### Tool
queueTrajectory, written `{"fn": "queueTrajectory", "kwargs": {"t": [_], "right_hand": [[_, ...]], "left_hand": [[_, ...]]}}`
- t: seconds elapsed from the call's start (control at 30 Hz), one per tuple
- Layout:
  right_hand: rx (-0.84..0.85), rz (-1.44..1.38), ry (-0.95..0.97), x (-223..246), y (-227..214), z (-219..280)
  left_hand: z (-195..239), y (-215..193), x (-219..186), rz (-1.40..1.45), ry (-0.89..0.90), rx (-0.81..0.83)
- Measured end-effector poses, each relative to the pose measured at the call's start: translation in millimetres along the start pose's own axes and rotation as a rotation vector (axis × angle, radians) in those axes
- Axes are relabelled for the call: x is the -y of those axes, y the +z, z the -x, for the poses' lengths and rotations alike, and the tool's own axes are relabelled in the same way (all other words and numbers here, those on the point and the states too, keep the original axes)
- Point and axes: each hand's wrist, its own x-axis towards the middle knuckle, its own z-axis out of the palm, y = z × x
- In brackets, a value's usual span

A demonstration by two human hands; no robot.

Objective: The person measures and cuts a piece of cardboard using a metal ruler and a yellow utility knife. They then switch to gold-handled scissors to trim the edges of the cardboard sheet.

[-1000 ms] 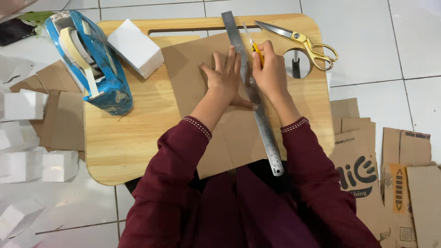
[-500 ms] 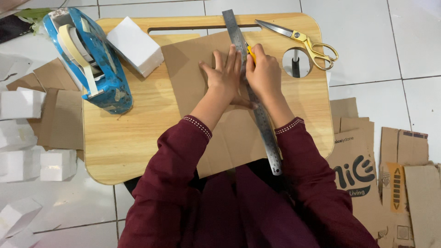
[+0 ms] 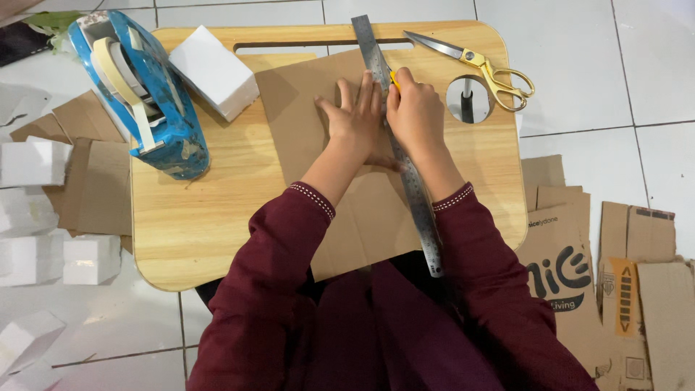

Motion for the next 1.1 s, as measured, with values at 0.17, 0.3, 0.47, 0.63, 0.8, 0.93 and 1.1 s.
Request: {"fn": "queueTrajectory", "kwargs": {"t": [0.17, 0.3, 0.47, 0.63, 0.8, 0.93, 1.1], "right_hand": [[0.041, 0.002, -0.001, 0, -6, -3], [0.050, 0.009, -0.013, 0, -6, -6], [0.043, 0.008, -0.045, -2, -8, -1], [0.064, -0.016, -0.034, 2, -17, 4], [0.059, -0.052, -0.043, -2, -23, 9], [0.081, -0.064, -0.047, 1, -29, 9], [0.114, -0.095, 0.011, 6, -43, 12]], "left_hand": [[0, -3, -1, 0.021, -0.004, 0.020], [-6, 3, 0, 0.012, -0.022, 0.014], [-15, 11, -2, 0.005, -0.025, -0.016], [-10, 4, 1, 0.003, -0.017, 0.019], [-11, 12, -2, 0.002, -0.029, -0.075], [-4, -3, -2, 0.020, -0.025, 0.047], [6, -14, 0, 0.038, -0.007, 0.113]]}}
